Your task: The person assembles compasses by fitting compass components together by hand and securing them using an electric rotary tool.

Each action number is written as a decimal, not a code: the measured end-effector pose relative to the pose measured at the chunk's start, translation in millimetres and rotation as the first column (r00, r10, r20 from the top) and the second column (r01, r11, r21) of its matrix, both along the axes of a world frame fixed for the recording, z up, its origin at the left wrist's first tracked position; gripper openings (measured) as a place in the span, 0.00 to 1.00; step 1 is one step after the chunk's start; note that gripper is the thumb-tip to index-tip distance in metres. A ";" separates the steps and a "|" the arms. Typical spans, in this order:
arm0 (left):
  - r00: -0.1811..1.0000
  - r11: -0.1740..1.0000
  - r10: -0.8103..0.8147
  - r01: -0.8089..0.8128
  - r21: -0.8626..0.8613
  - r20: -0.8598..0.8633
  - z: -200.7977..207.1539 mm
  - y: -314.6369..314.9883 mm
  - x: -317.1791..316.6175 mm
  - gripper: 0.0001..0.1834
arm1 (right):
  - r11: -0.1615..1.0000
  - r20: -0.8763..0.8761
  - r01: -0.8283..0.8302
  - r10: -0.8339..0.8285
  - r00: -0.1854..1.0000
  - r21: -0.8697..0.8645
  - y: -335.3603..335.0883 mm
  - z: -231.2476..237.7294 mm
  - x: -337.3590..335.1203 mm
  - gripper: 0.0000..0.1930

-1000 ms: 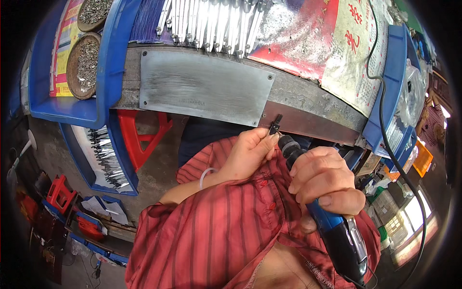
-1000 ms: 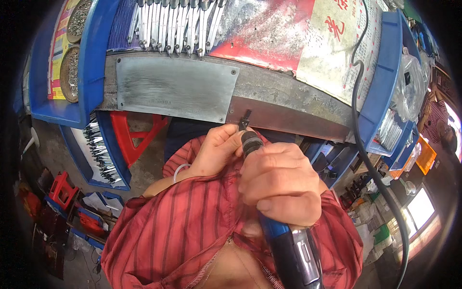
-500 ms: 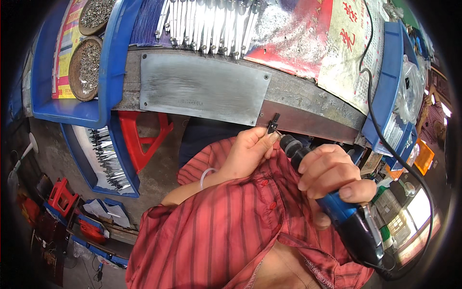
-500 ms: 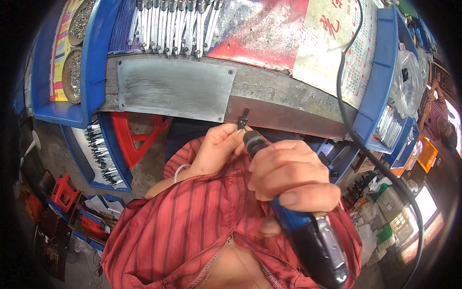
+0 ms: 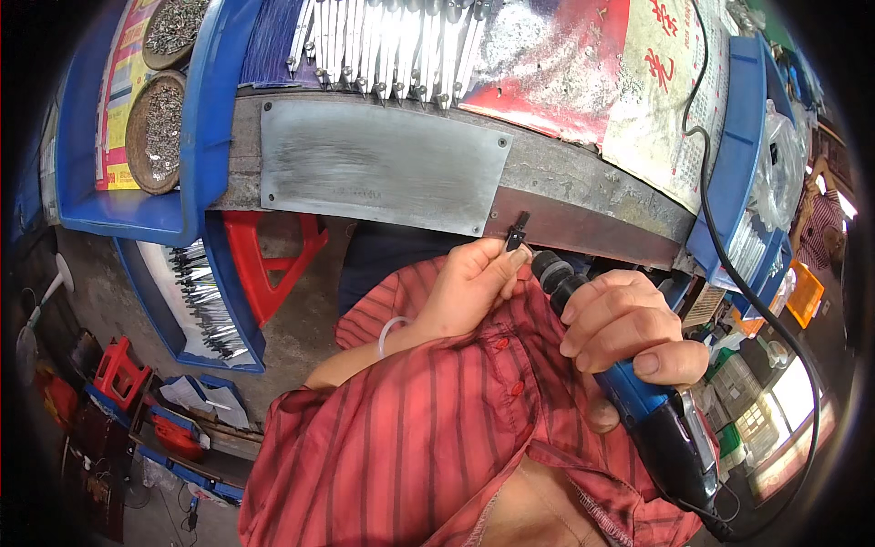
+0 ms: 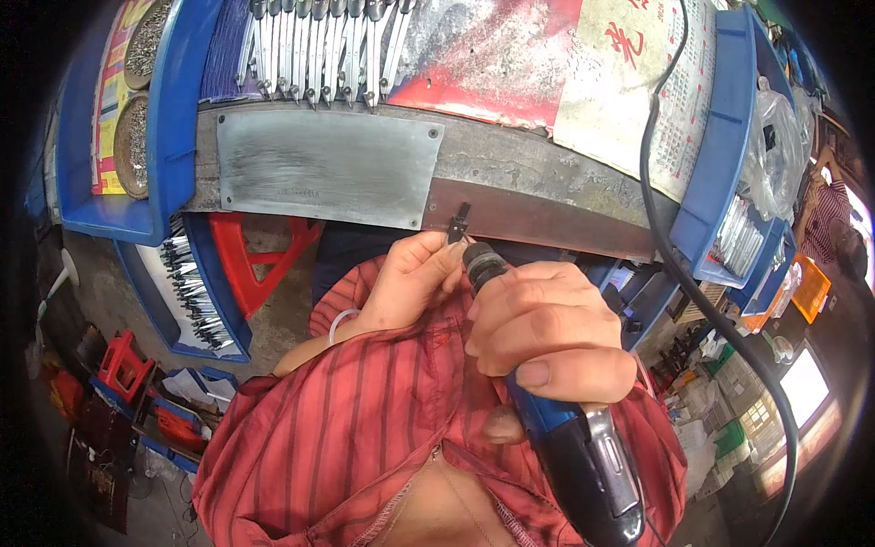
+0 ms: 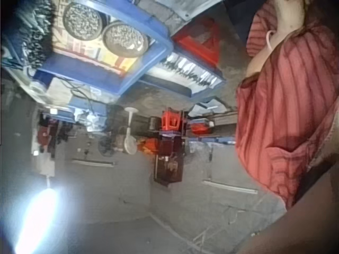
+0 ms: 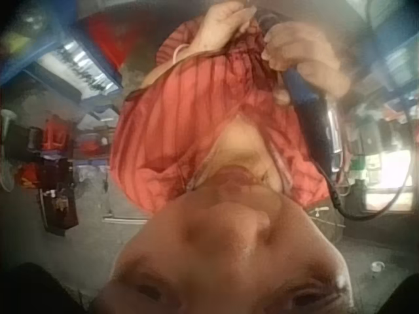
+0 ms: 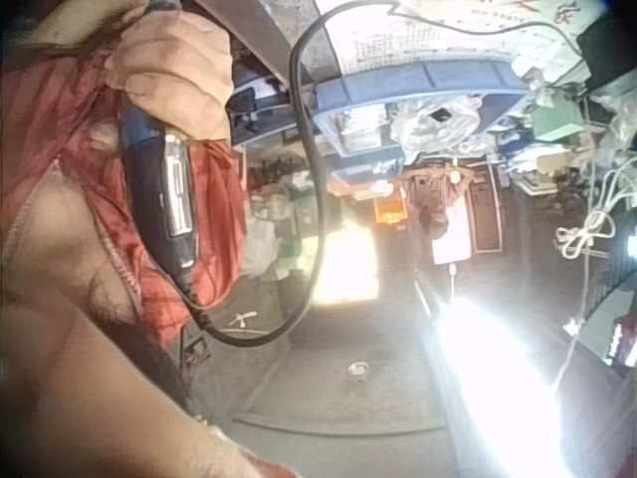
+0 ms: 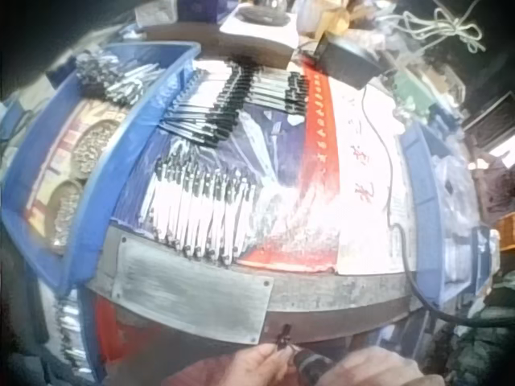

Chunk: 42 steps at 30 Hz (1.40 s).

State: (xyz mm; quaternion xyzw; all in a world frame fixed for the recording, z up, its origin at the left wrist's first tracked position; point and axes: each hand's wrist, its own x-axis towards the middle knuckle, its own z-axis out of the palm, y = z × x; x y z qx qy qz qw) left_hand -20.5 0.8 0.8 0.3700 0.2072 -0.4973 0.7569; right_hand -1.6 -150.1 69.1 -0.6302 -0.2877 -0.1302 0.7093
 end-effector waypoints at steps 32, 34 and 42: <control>-0.096 0.916 -0.362 -0.222 0.334 0.927 27.3 25.4 14.3 0.15 | 0.912 -0.839 0.201 0.220 0.497 0.358 -10.1 3.7 -13.0 0.25; -0.255 0.916 -0.360 -0.280 0.288 0.897 35.1 24.3 22.8 0.15 | 0.903 -0.812 0.186 0.239 0.533 0.388 -14.1 0.7 -16.8 0.25; -0.483 0.890 -0.420 -0.386 0.243 0.768 51.5 13.0 27.1 0.17 | 0.842 -0.746 0.248 0.243 0.620 0.480 -9.7 7.3 -21.2 0.23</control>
